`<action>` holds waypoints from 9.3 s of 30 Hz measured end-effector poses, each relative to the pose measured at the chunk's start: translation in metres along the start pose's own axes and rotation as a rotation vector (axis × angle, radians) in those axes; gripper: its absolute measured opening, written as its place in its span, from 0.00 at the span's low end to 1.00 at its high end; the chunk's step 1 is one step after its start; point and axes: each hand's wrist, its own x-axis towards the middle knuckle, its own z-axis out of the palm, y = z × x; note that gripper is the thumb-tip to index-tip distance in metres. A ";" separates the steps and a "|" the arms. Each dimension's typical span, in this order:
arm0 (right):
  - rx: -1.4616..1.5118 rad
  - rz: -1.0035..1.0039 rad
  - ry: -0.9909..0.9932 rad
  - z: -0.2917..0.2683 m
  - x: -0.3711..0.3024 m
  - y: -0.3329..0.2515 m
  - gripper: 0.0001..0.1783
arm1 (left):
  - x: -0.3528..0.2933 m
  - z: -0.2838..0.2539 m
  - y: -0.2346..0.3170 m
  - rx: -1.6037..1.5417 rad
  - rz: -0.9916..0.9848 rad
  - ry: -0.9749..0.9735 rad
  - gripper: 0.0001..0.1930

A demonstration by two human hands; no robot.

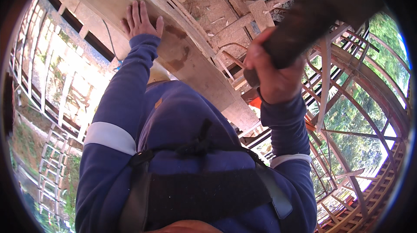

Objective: The person shapes a wooden plank using a hatchet. They hold the wood steady with one hand while striking and shaving the edge of the board with the tool.

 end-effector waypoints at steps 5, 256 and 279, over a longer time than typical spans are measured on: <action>0.273 -0.430 0.223 0.009 0.013 0.001 0.09 | -0.002 -0.002 -0.001 -0.005 0.006 0.011 0.43; -0.445 0.701 0.183 0.034 -0.183 0.313 0.33 | -0.001 -0.022 0.015 0.010 0.001 -0.043 0.41; -0.354 0.696 0.195 0.036 -0.171 0.272 0.24 | -0.003 -0.001 0.017 0.172 0.095 -0.039 0.38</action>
